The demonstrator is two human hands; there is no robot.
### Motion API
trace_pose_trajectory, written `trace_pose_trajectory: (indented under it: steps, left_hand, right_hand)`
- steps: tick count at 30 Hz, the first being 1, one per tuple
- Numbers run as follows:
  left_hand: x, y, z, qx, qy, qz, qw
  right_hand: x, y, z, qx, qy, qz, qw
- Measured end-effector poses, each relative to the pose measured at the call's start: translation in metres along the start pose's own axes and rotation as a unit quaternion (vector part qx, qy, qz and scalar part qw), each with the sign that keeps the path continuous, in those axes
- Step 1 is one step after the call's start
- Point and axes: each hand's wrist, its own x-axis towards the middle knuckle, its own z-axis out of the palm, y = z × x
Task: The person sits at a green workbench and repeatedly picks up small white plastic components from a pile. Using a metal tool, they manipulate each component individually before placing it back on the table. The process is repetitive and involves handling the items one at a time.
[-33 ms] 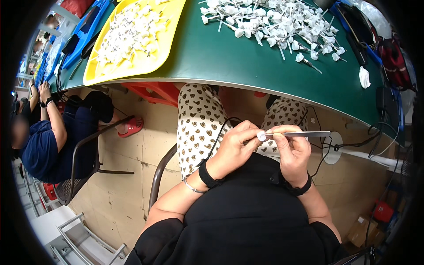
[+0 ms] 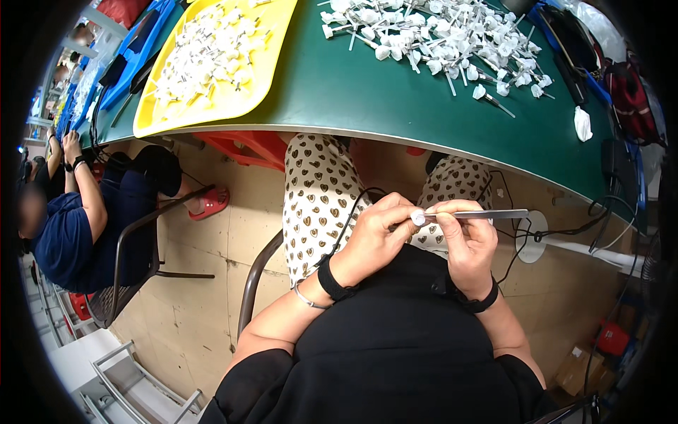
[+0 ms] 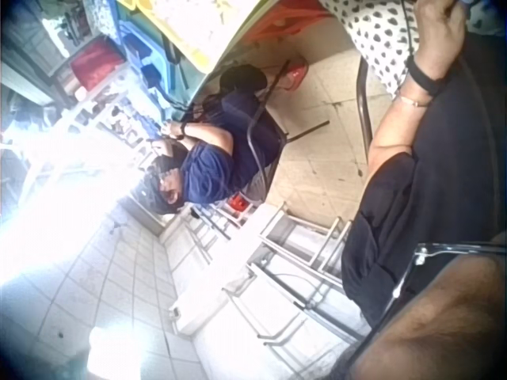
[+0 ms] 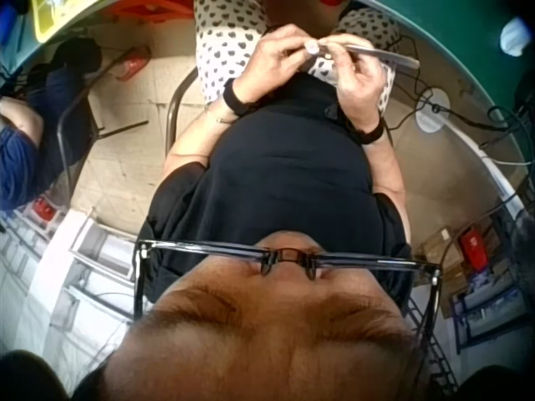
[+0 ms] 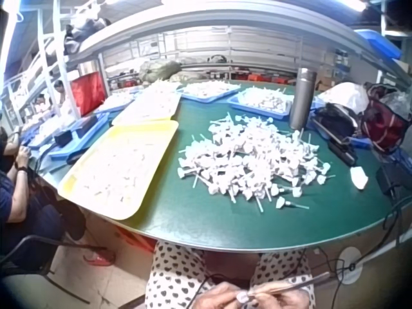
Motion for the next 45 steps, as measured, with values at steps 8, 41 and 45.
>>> trace_pose_trajectory:
  steps: [8,41,45]
  left_hand:
    - [-0.0004,-0.0005,-0.0004,0.006,-0.004,-0.01,1.0]
    - [-0.0005,-0.0005,-0.0023,0.005,-0.005,-0.029,1.0]
    - [0.0001,0.0018,-0.0004,0.005,0.005,-0.02,1.0]
  right_hand:
    - [0.0023,-0.0006,0.0014,-0.002,-0.016,0.012,1.0]
    - [-0.0013,0.0055,-0.0003,0.047,-0.007,0.031,0.998]
    - [-0.0013,0.0067,0.0024,0.075,-0.001,0.027,0.997]
